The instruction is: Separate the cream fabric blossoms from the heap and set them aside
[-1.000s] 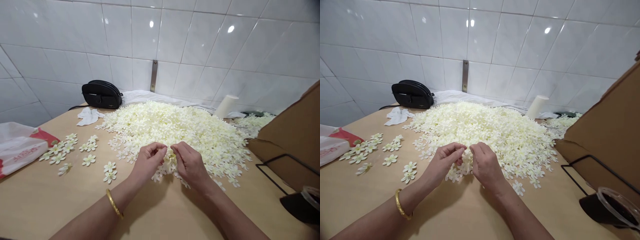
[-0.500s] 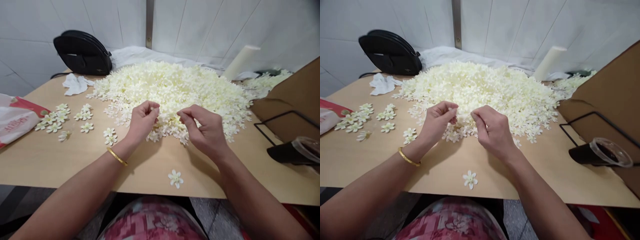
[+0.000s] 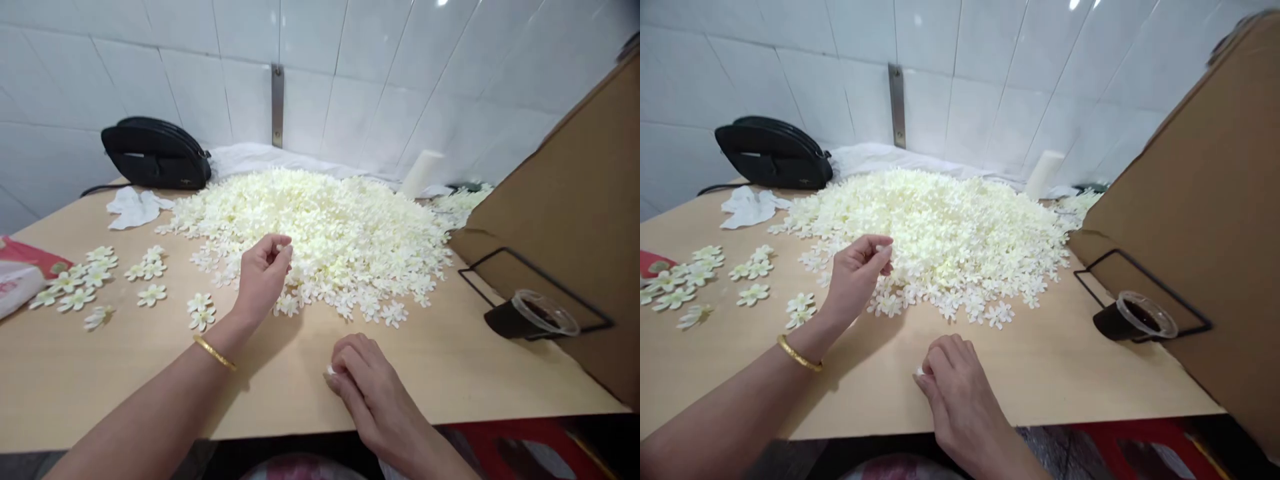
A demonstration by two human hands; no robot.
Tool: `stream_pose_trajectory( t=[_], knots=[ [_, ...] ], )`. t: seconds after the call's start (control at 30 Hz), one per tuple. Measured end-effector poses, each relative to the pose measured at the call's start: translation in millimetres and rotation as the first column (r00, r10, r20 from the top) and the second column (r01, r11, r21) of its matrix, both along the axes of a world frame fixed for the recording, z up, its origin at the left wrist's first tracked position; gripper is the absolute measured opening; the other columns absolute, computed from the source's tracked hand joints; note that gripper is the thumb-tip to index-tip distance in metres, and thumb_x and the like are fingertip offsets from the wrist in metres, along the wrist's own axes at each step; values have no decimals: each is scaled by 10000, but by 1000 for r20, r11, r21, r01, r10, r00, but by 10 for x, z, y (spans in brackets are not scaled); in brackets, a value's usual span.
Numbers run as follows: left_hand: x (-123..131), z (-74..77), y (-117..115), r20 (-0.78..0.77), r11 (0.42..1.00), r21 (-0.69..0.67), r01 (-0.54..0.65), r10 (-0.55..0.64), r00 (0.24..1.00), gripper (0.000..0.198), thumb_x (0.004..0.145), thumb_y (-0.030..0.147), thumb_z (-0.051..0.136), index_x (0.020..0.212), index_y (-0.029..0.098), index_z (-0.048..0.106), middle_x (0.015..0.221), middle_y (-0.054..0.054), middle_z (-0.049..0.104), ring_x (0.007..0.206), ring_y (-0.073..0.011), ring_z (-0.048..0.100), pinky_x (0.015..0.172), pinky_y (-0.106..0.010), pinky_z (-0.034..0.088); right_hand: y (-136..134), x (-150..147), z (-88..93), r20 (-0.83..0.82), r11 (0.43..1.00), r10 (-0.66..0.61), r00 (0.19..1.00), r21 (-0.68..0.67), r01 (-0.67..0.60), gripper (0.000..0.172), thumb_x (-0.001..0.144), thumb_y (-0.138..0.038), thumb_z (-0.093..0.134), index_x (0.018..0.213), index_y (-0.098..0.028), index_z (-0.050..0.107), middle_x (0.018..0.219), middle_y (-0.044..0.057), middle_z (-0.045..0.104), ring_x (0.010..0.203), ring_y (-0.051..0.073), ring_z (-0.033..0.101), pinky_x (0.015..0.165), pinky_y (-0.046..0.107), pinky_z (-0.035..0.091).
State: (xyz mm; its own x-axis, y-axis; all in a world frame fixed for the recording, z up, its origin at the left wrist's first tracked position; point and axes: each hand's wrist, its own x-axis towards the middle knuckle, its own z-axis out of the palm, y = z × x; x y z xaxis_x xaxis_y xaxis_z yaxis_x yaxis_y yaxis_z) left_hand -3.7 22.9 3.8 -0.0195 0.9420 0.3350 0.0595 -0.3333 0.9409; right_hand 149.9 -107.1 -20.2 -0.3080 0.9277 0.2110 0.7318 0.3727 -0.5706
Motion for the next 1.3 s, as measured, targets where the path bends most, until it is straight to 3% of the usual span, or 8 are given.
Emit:
stream_pose_trajectory(
  t=[0.1, 0.2, 0.33, 0.43, 0.6, 0.9, 1.1, 1.3],
  knots=[
    [9, 6, -15, 14, 999, -31, 15, -14, 1000, 135, 715, 258, 529, 794, 155, 568, 521, 47, 452, 492, -74, 440, 487, -182, 362, 220, 79, 182, -142, 996, -84, 986, -45, 79, 106, 828, -199, 377, 729, -190, 414, 615, -19, 473, 574, 108, 458, 529, 232, 359],
    [25, 45, -53, 53, 980, -121, 157, -151, 987, 149, 712, 259, 531, 791, 146, 588, 512, 39, 464, 496, -82, 451, 503, -196, 378, 570, 119, 413, -229, 986, -157, 961, 24, 167, 76, 801, -238, 440, 743, -191, 423, 637, -26, 472, 589, 103, 460, 536, 226, 356],
    [27, 88, -78, 87, 947, -164, 277, -266, 960, 198, 707, 315, 540, 721, 132, 615, 556, 14, 499, 509, -84, 464, 516, -207, 387, 1040, -8, 597, -296, 989, -70, 953, 104, 105, 105, 764, -222, 471, 857, -199, 428, 720, -17, 478, 614, 104, 466, 529, 220, 359],
    [8, 76, -54, 113, 955, -153, 253, -238, 965, 240, 697, 362, 549, 700, 131, 612, 543, 15, 491, 501, -85, 450, 507, -211, 379, 1232, -144, 585, -207, 986, -7, 978, 161, 41, 218, 754, -164, 444, 967, -202, 414, 689, -28, 477, 568, 99, 456, 521, 225, 349],
    [-14, 30, -6, 87, 984, -117, 132, -122, 989, 198, 670, 324, 583, 677, 126, 599, 553, 11, 495, 510, -82, 411, 498, -210, 349, 1269, -220, 454, -158, 980, 70, 985, 196, -38, 374, 757, -113, 394, 1119, -203, 364, 717, -16, 504, 596, 108, 484, 587, 249, 383],
    [3, -31, -8, -10, 987, -107, 118, -120, 993, 168, 714, 298, 520, 646, 147, 546, 525, 31, 424, 492, -80, 367, 478, -206, 310, 1227, -76, 480, -385, 994, 97, 918, 89, -68, 355, 772, -199, 468, 1121, -220, 409, 900, 29, 525, 838, 142, 506, 786, 314, 404],
    [21, 8, -36, -29, 990, -87, 109, -112, 993, 152, 709, 276, 530, 627, 148, 533, 520, 33, 416, 497, -80, 367, 486, -210, 311, 1245, -115, 419, -419, 998, 42, 907, 58, -20, 210, 778, -208, 461, 980, -185, 511, 791, 20, 528, 738, 135, 504, 671, 274, 415],
    [-39, 36, 4, 172, 996, -93, 15, 1, 985, 123, 729, 282, 503, 714, 161, 523, 591, 31, 453, 545, -89, 441, 542, -223, 371, 1397, -105, 459, -537, 999, -26, 843, 25, 47, 156, 746, -259, 523, 872, -168, 537, 745, 17, 537, 695, 128, 497, 634, 259, 416]
  ],
)
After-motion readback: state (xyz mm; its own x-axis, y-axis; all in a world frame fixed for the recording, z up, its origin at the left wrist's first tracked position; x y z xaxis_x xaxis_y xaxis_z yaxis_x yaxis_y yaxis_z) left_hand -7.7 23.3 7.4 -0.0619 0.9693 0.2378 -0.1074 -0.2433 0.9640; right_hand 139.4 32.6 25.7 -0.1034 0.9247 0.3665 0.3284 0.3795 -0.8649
